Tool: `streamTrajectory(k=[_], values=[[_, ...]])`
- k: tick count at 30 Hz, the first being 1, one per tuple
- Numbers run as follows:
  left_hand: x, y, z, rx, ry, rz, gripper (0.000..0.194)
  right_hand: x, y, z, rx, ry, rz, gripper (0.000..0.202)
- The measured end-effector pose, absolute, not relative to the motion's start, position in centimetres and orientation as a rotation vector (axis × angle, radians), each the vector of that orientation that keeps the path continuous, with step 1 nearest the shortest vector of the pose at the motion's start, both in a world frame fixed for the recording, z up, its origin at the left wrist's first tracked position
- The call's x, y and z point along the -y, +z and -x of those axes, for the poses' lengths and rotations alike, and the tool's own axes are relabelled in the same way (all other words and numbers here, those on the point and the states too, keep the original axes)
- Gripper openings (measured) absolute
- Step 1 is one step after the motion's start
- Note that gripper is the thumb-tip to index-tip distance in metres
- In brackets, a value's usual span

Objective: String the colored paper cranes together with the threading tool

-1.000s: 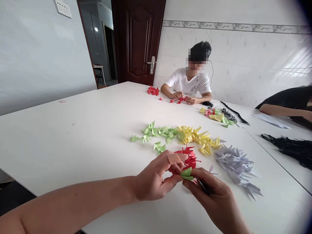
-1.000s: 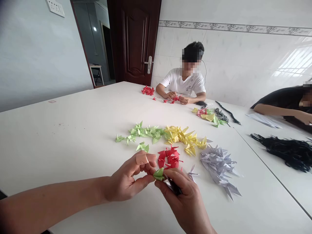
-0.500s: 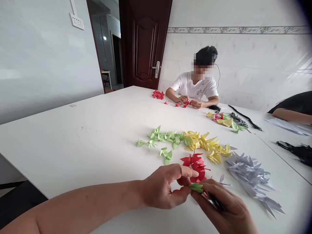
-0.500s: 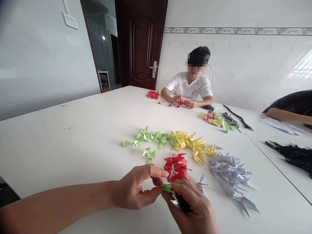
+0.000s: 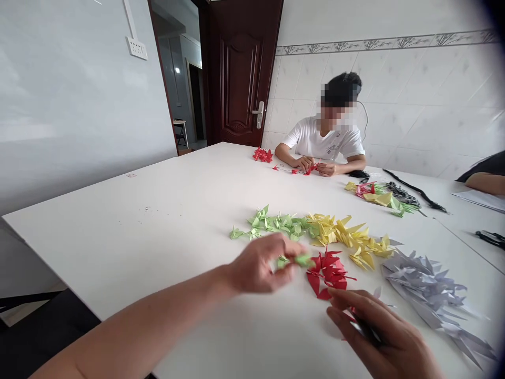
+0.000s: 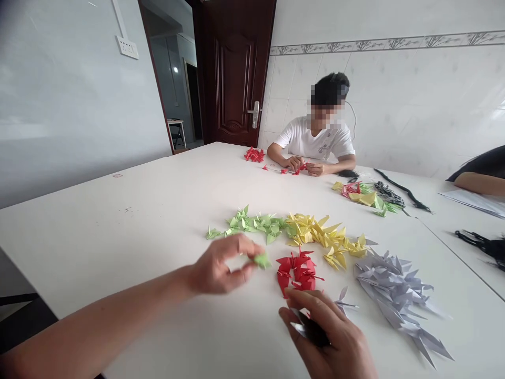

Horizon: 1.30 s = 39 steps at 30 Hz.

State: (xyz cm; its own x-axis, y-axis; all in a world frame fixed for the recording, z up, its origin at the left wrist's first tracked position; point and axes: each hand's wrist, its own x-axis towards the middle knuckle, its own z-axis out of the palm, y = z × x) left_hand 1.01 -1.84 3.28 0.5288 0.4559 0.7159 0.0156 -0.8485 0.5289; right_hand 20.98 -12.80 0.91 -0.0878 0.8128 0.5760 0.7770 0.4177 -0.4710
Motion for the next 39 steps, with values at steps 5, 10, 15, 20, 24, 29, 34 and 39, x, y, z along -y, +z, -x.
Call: streamTrajectory(k=[5,10,15,20,24,29,34,39], values=[[-3.6,3.9,2.2,-1.074,1.458,-2.154,0.024,12.6,0.4,-21.2,1.656,0.178,1.475,0.022],[-5.5,3.1,3.8,-1.385,1.108,-2.24,0.026,12.3,0.3,-22.0,1.693,0.099,1.468,0.019],[-5.7,2.4,4.3,-1.426,0.955,-2.278,0.028,12.0,0.0,-23.0,1.778,-0.005,1.432,0.018],[-6.3,2.0,4.9,-1.468,0.931,-2.305,0.033,12.1,0.2,-22.6,1.669,0.082,1.475,0.021],[-6.3,2.5,5.0,-1.476,0.996,-2.364,0.034,12.0,0.9,-22.4,1.609,0.096,1.485,0.02],[-6.2,4.4,2.6,-1.343,0.943,-2.589,0.027,11.8,1.4,-22.5,1.571,0.094,1.487,0.019],[-7.1,4.9,-1.7,-1.169,0.586,-2.854,0.025,11.6,1.4,-22.8,1.553,0.057,1.469,0.021],[-8.1,4.2,-3.6,-1.2,0.413,-2.964,0.024,11.4,1.6,-23.3,1.548,0.024,1.435,0.019]])
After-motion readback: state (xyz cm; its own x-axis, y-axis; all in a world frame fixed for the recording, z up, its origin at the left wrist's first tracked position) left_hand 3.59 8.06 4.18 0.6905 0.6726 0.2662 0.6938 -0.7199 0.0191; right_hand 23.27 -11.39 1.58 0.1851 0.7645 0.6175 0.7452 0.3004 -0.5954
